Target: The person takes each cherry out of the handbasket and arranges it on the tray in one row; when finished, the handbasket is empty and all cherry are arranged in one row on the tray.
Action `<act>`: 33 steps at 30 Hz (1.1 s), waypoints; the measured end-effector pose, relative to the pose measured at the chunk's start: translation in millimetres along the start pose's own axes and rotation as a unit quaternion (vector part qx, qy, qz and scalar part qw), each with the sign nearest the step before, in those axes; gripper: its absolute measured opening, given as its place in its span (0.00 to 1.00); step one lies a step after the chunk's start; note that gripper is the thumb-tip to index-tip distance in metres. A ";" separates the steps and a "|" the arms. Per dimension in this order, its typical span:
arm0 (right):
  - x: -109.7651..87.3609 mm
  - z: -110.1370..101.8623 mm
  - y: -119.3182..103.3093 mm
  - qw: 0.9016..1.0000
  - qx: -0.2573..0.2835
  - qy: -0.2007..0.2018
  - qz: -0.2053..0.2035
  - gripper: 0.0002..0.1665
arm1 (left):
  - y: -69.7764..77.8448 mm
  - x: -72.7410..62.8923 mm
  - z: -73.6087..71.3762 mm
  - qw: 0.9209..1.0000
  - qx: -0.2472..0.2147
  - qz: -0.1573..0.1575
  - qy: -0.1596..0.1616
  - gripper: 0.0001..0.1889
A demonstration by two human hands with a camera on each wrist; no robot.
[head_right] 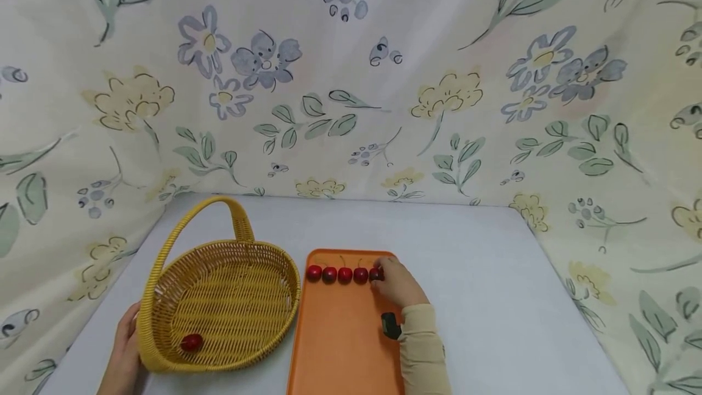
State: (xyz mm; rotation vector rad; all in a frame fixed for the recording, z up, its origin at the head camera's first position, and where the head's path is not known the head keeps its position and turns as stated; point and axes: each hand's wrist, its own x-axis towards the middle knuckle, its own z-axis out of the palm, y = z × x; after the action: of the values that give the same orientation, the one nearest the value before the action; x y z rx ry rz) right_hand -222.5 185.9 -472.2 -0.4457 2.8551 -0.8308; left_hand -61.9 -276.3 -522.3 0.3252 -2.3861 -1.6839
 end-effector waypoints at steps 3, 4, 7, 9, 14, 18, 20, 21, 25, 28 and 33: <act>-3.9 -9.9 -6.1 1.000 0.000 -0.002 0.016 0.19 | -1.4 0.8 -1.8 1.000 -0.001 -0.011 -0.005 0.27; -6.4 -14.5 -9.3 1.000 0.001 0.002 0.020 0.20 | -2.0 0.7 -2.0 1.000 -0.001 -0.014 -0.007 0.27; -14.9 -30.2 -25.3 1.000 0.004 0.017 0.010 0.21 | -3.1 0.9 -3.1 1.000 0.003 -0.010 -0.009 0.27; -20.0 -39.9 -43.8 1.000 0.005 0.026 -0.015 0.21 | -3.1 1.3 -3.8 1.000 0.008 -0.006 -0.009 0.27; -23.2 -46.8 -106.3 0.990 -0.016 0.003 -0.142 0.20 | -2.0 2.1 -4.7 1.000 0.010 -0.021 -0.008 0.28; -13.8 -32.3 -153.1 0.965 -0.048 -0.077 -0.246 0.19 | -2.6 2.2 -2.9 0.999 0.005 -0.036 -0.010 0.28; -4.7 -19.8 -174.4 0.954 -0.062 -0.123 -0.267 0.19 | -2.8 2.0 -3.0 0.999 0.008 -0.035 -0.009 0.28; -0.1 -12.6 -184.7 0.948 -0.075 -0.144 -0.272 0.20 | -3.2 1.8 -3.0 0.999 0.009 -0.033 -0.009 0.28; 19.6 27.4 -217.5 0.924 -0.147 -0.195 -0.294 0.20 | -3.6 0.3 -3.0 0.999 0.023 -0.024 0.002 0.28; 30.8 58.6 -237.0 0.901 -0.178 -0.249 -0.307 0.20 | -2.3 0.0 -2.5 0.999 0.030 -0.013 0.014 0.27; 40.0 96.1 -263.7 0.878 -0.204 -0.332 -0.280 0.19 | -0.2 0.5 -0.7 0.998 0.042 -0.012 0.034 0.27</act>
State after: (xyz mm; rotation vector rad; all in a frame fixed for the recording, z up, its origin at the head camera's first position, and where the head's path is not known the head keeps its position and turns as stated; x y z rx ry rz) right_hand -176.2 -87.2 -411.7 -1.3505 2.2250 -0.0494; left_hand -62.1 -277.1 -522.2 0.4188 -2.4164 -1.5607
